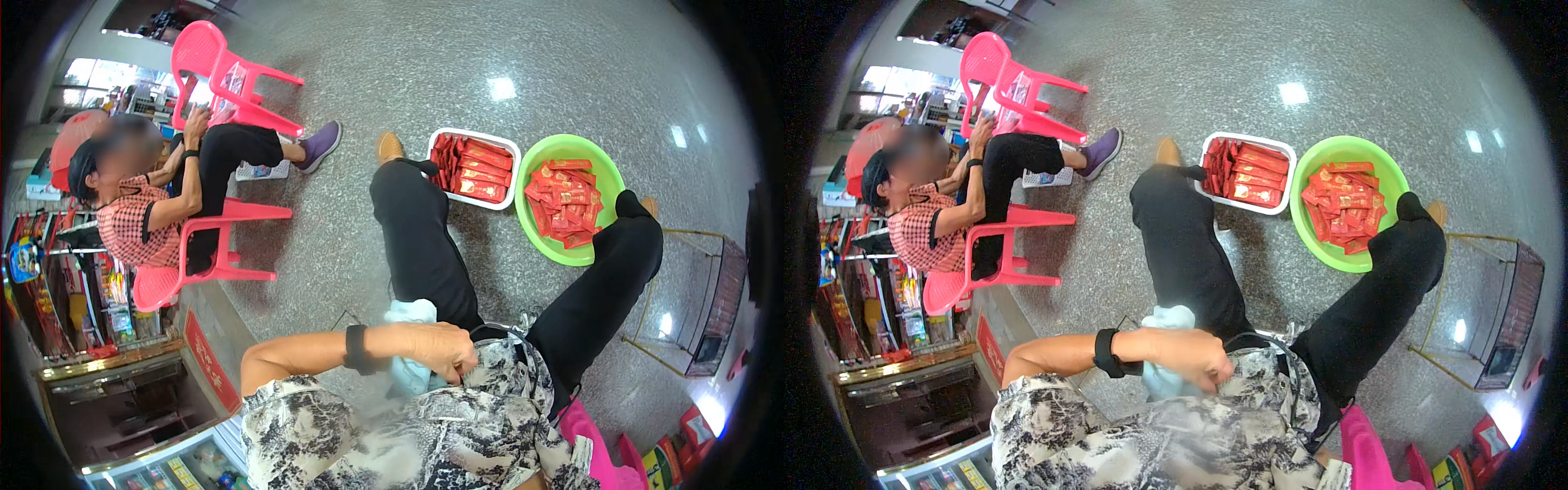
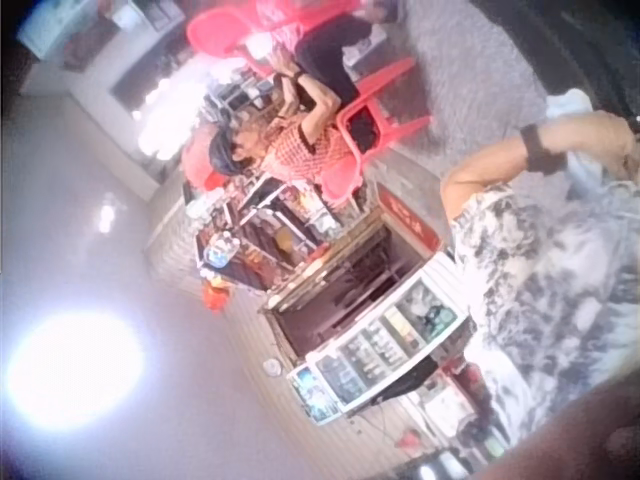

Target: The recorder is using a damp cloth to wipe down small red packaged snack items and placing them from one container into another.

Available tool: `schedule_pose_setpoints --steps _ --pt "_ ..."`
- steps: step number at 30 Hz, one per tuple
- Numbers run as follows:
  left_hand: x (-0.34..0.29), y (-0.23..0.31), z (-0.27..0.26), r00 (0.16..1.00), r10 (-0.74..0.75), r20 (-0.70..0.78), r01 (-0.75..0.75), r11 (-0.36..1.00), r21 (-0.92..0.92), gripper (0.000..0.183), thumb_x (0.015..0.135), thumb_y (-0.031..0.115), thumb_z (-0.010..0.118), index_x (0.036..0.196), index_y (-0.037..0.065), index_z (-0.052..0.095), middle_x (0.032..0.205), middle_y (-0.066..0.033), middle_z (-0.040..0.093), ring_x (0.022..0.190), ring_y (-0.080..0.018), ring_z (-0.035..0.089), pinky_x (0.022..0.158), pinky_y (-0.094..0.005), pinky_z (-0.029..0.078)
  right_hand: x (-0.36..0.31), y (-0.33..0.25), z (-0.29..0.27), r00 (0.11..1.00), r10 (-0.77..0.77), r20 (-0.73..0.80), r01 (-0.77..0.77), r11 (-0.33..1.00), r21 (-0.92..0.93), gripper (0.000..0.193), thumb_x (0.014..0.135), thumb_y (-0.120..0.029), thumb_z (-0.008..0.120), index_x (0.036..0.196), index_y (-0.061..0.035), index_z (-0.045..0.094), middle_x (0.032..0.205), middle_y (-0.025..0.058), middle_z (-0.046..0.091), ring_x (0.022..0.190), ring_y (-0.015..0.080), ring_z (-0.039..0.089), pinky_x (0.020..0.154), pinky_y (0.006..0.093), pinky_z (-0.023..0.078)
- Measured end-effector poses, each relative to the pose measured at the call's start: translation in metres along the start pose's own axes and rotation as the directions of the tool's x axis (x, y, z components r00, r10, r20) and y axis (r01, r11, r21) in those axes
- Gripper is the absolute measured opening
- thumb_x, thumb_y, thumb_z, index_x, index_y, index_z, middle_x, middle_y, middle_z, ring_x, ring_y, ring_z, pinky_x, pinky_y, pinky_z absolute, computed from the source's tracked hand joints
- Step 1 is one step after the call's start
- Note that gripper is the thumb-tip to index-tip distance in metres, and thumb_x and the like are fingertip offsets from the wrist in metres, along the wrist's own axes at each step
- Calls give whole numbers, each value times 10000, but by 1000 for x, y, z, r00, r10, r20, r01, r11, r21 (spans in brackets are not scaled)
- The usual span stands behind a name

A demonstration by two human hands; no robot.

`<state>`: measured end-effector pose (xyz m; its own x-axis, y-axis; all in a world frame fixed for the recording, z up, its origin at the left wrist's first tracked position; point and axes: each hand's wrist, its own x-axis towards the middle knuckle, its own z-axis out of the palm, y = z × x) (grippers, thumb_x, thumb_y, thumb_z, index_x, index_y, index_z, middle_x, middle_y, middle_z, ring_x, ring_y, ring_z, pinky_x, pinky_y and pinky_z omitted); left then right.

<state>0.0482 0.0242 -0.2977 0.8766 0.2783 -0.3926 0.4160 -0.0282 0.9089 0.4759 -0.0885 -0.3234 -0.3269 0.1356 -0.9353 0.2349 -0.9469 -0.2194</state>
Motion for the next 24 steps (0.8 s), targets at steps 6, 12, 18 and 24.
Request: schedule_pose_setpoints --steps 6,12,18,24 --pt "8 3 -47 992 -125 18 114 827 -550 153 828 189 662 827 53 591 563 41 532 510 -27 473 467 -217 361 -8 14 5 997 -26 -71 27 1000 12 325 772 -41 597 1085 36 559 922 118 653 776 194 639 675 278 510" --pt "24 43 -100 864 -175 -472 -230 696 -680 145 862 193 629 812 74 565 543 48 518 450 -16 470 413 -162 310 -43 -52 5 928 -298 -223 257 946 -195 317 821 -75 606 1115 32 552 921 128 661 829 174 639 697 274 509" --pt "95 47 -116 683 -157 -713 -669 259 -697 246 869 304 619 812 84 522 560 24 507 472 -45 445 445 -185 339 -41 -193 66 734 -678 45 606 623 -493 559 758 -161 711 1229 10 463 1047 126 617 884 162 613 716 254 487" --pt "151 32 -113 576 -363 -732 -768 65 -637 235 922 328 522 873 98 504 671 14 488 589 -54 470 507 -208 382 29 -252 90 566 -800 200 808 490 -326 881 732 -341 741 1381 -5 250 1311 95 407 1190 190 416 930 312 380"
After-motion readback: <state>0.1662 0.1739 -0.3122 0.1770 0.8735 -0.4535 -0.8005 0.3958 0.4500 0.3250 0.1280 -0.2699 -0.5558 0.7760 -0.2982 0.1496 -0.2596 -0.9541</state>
